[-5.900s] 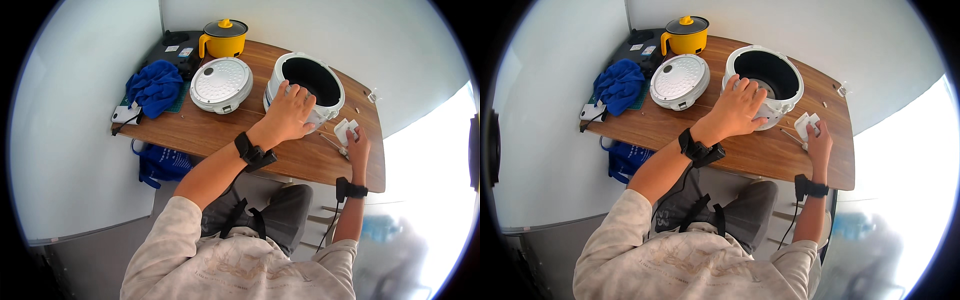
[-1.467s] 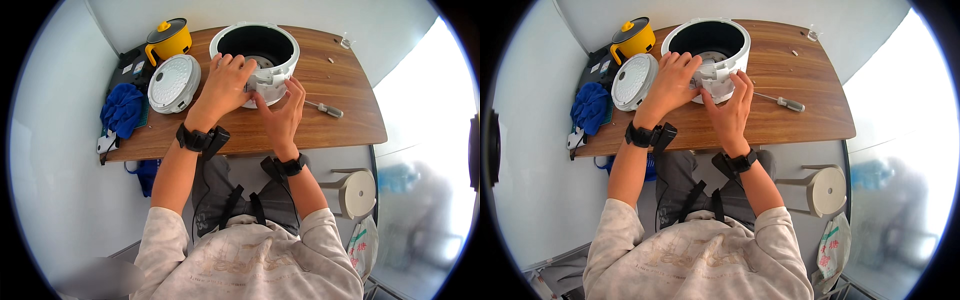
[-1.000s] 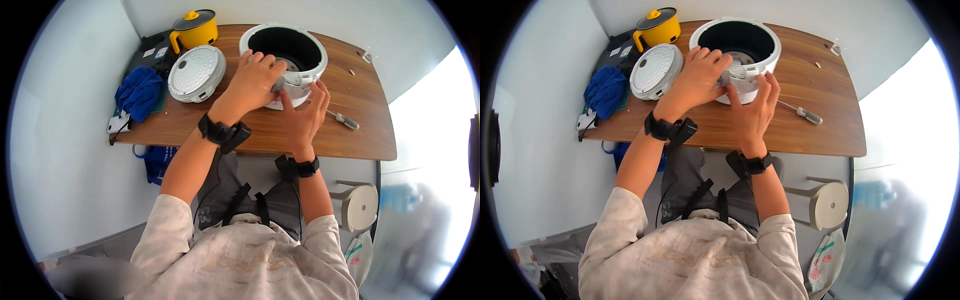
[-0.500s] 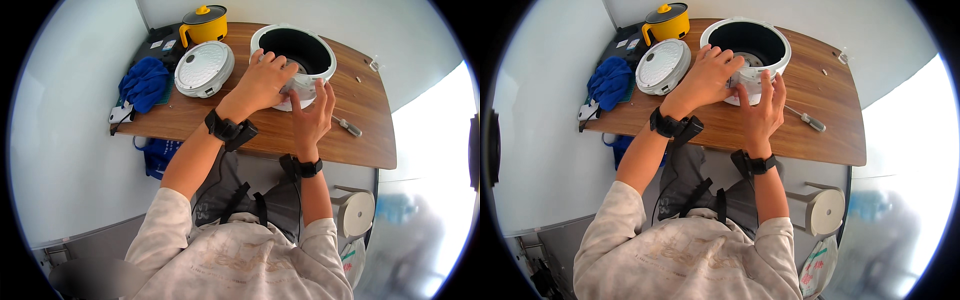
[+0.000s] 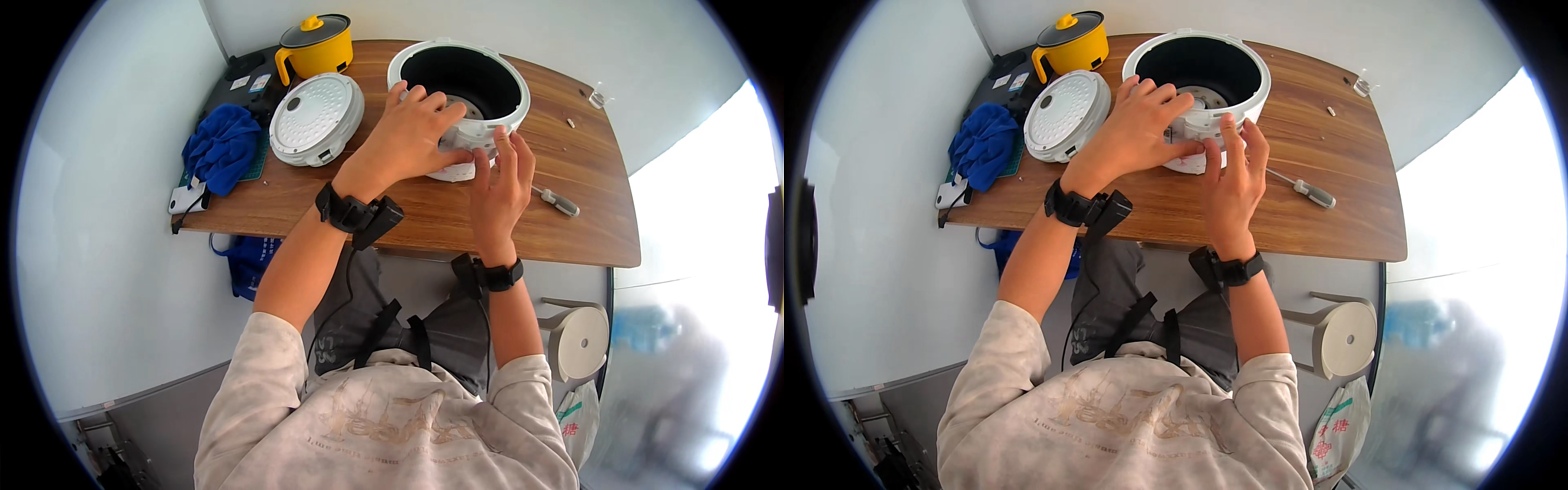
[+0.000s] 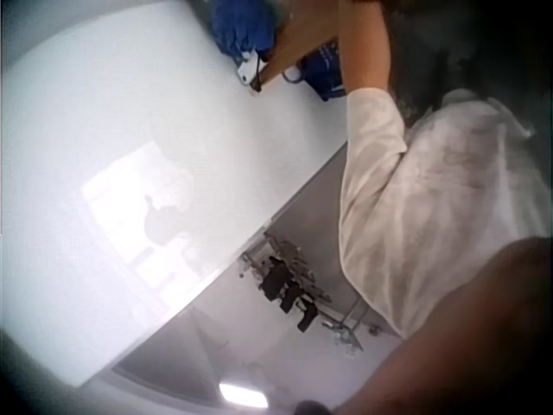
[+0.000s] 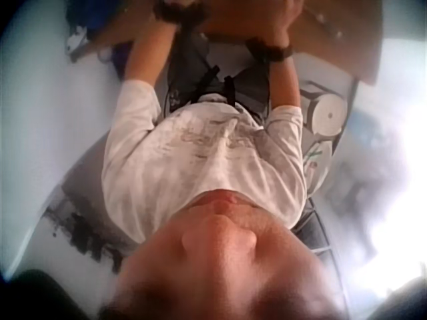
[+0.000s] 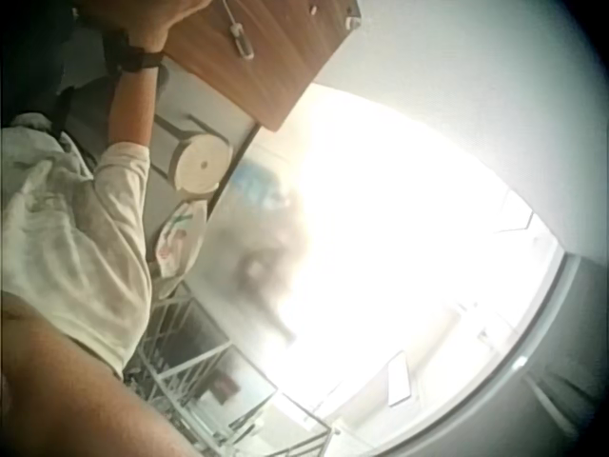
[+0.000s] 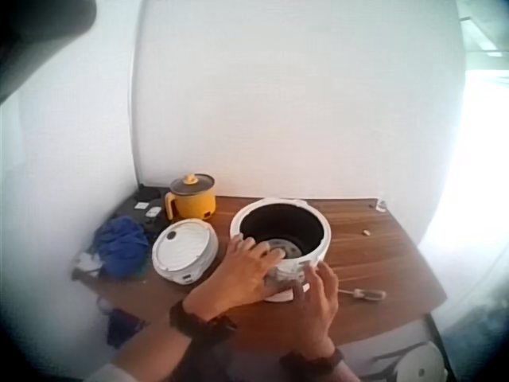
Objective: The person assembles a white plastic lid by inserting a small circular component into a central hole and aligning it with a perforated cover. They then place the assembled lid onto a rice cooker and use a screwdriver to tighten a screw on the cooker's hinge.
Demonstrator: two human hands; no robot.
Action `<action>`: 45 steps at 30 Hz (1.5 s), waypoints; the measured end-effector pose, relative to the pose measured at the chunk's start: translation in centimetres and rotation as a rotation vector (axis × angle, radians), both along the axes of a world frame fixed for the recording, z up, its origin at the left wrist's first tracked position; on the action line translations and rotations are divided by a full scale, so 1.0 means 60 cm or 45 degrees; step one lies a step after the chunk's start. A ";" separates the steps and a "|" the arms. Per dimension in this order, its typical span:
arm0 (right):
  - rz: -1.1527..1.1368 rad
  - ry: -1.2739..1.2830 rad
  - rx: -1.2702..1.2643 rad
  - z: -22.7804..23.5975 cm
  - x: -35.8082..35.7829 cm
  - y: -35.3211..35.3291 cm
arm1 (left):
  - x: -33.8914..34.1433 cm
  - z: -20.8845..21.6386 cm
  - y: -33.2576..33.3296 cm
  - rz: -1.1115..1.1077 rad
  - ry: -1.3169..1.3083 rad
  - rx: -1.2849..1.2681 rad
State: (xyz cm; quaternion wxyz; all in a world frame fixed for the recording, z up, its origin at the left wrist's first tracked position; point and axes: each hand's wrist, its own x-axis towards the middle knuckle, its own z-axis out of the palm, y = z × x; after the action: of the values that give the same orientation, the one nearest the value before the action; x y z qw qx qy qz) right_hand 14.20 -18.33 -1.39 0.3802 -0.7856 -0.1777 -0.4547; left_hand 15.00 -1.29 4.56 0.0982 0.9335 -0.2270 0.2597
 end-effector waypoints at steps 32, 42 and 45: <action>0.329 0.342 -0.351 0.098 0.017 -0.072 | 0.019 0.016 0.026 -0.140 0.108 -0.002; 0.370 0.430 -0.644 0.129 0.026 -0.088 | 0.018 0.013 0.031 -0.128 0.127 -0.024; 0.349 0.389 -0.680 0.125 0.031 -0.088 | 0.014 0.018 0.031 -0.128 0.142 -0.009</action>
State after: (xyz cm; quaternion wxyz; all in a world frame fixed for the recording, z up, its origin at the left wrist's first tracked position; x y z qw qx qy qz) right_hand 16.05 -23.59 6.12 0.2409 -0.8852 -0.3356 -0.2138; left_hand 15.85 0.54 5.62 0.1270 0.9336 -0.2670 0.2027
